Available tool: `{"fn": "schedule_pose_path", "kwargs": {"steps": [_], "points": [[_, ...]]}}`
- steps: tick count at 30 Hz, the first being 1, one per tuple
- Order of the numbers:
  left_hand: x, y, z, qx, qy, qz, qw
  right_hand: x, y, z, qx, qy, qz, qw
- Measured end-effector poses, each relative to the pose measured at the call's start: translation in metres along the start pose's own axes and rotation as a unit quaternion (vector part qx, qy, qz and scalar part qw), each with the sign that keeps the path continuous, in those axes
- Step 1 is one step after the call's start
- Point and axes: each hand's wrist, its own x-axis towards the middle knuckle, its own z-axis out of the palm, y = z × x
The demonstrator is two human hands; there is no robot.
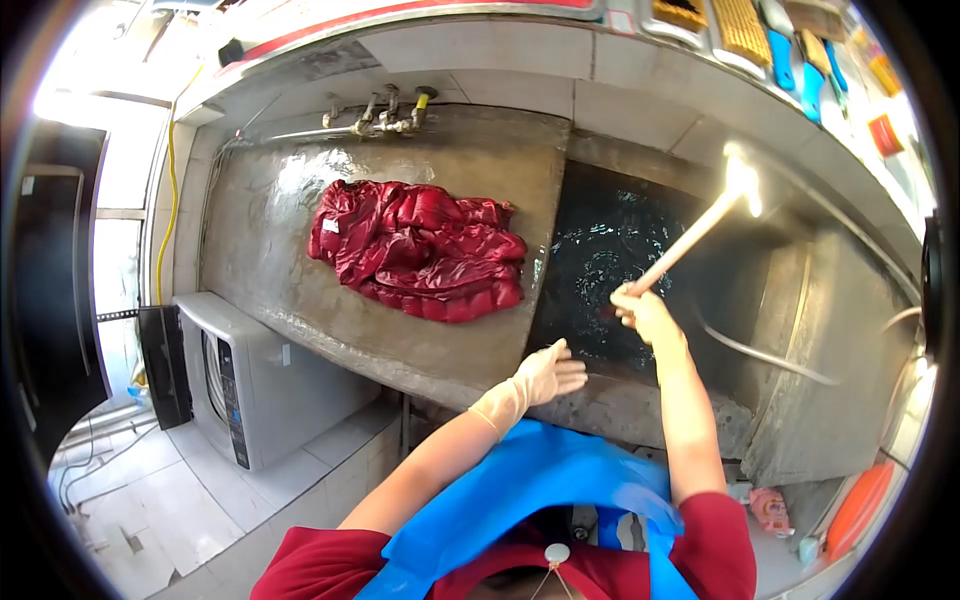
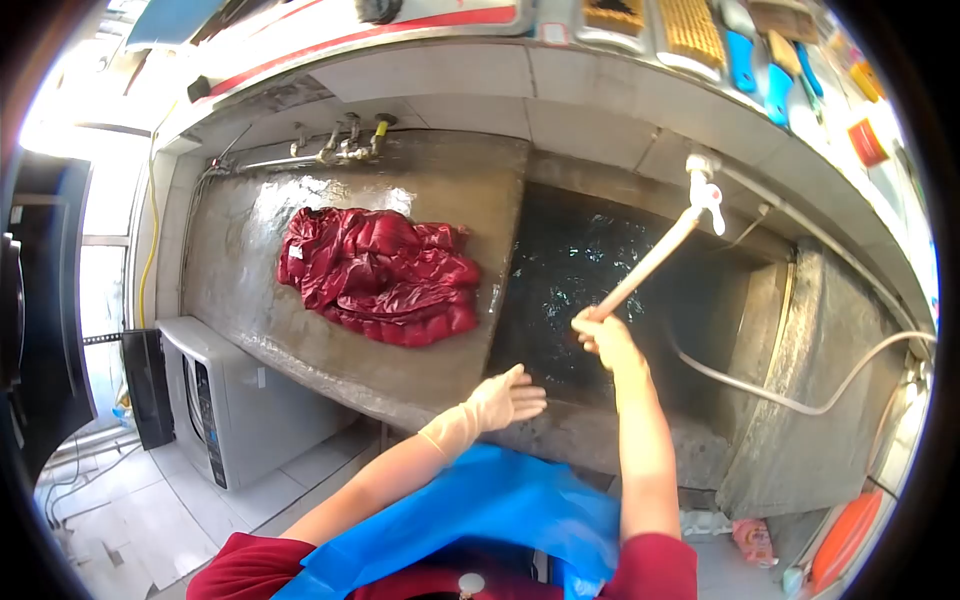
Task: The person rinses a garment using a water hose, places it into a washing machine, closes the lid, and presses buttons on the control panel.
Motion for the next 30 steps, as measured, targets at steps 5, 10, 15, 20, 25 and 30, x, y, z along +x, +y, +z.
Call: {"fn": "schedule_pose_path", "kwargs": {"steps": [5, 10, 15, 20, 25, 30], "points": [[0.017, -0.023, 0.008, -0.202, 0.04, -0.016, 0.978, -0.119, -0.032, 0.034, 0.125, -0.037, -0.021, 0.991], [0.091, -0.028, -0.008, -0.299, 0.038, 0.023, 0.953, -0.166, -0.045, 0.018, 0.14, -0.014, -0.031, 0.99], [0.025, 0.027, 0.037, 0.017, -0.032, 0.205, 0.978, -0.191, -0.074, -0.008, -0.15, 0.088, -0.018, 0.985], [-0.056, 0.048, 0.067, 0.206, -0.08, 0.347, 0.911, -0.137, -0.15, -0.042, -0.317, 0.389, -0.298, 0.812], [-0.116, 0.037, 0.042, 0.151, -0.009, 0.392, 0.908, -0.099, -0.195, -0.047, -0.161, 0.394, -0.325, 0.844], [-0.132, 0.025, 0.011, -0.017, -0.022, 0.402, 0.915, -0.127, -0.22, -0.038, -0.101, 0.416, -0.257, 0.867]]}}
